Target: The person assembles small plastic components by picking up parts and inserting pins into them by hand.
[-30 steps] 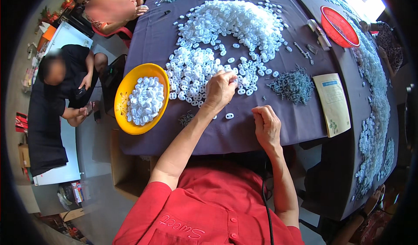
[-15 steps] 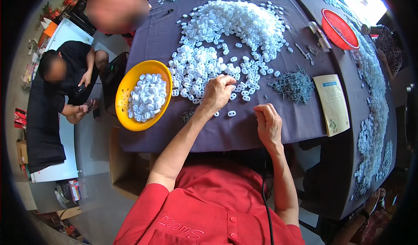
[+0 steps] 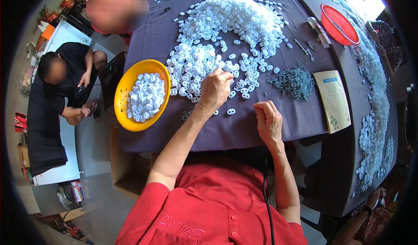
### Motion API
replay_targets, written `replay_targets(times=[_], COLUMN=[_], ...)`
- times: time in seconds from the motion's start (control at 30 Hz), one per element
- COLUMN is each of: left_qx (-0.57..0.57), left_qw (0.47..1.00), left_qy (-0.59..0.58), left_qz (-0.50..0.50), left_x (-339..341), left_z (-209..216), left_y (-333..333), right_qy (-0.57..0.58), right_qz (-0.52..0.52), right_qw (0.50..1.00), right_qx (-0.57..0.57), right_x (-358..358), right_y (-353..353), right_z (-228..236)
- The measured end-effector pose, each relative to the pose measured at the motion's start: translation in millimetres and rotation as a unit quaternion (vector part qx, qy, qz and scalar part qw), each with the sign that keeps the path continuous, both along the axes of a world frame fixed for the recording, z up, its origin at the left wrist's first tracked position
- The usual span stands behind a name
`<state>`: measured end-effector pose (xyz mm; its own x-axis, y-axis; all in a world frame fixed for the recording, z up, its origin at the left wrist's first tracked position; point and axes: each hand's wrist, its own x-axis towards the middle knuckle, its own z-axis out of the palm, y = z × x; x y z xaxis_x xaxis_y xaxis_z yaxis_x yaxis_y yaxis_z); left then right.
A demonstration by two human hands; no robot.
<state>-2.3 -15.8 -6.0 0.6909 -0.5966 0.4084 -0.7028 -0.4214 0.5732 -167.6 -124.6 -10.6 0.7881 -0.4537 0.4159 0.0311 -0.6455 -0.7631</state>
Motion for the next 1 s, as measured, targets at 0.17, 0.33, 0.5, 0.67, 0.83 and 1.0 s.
replay_targets(times=[0.17,0.33,0.5,0.67,0.83,1.0], left_qx=[0.118,0.152,-0.018,-0.114,-0.204,-0.272], left_qw=[0.990,0.982,0.999,0.892,0.790,0.736], left_qy=[-0.069,-0.096,0.041,0.431,0.566,0.608], left_qz=[0.030,0.064,0.002,-0.067,-0.116,-0.120], left_x=[-22,-32,-34,-65,-80,-84], left_z=[6,3,7,35,23,17], left_y=[-5,-7,5,37,63,75], right_qy=[-0.002,-0.004,-0.008,0.011,-0.022,-0.008], right_qz=[0.003,-0.006,-0.002,0.014,0.087,0.112], right_qw=[1.000,1.000,1.000,0.996,0.945,0.898], right_qx=[-0.006,-0.022,-0.022,0.088,0.315,0.426], right_x=[1,0,0,-4,1,-1], right_y=[2,3,2,11,46,63], right_z=[-1,0,0,4,18,24])
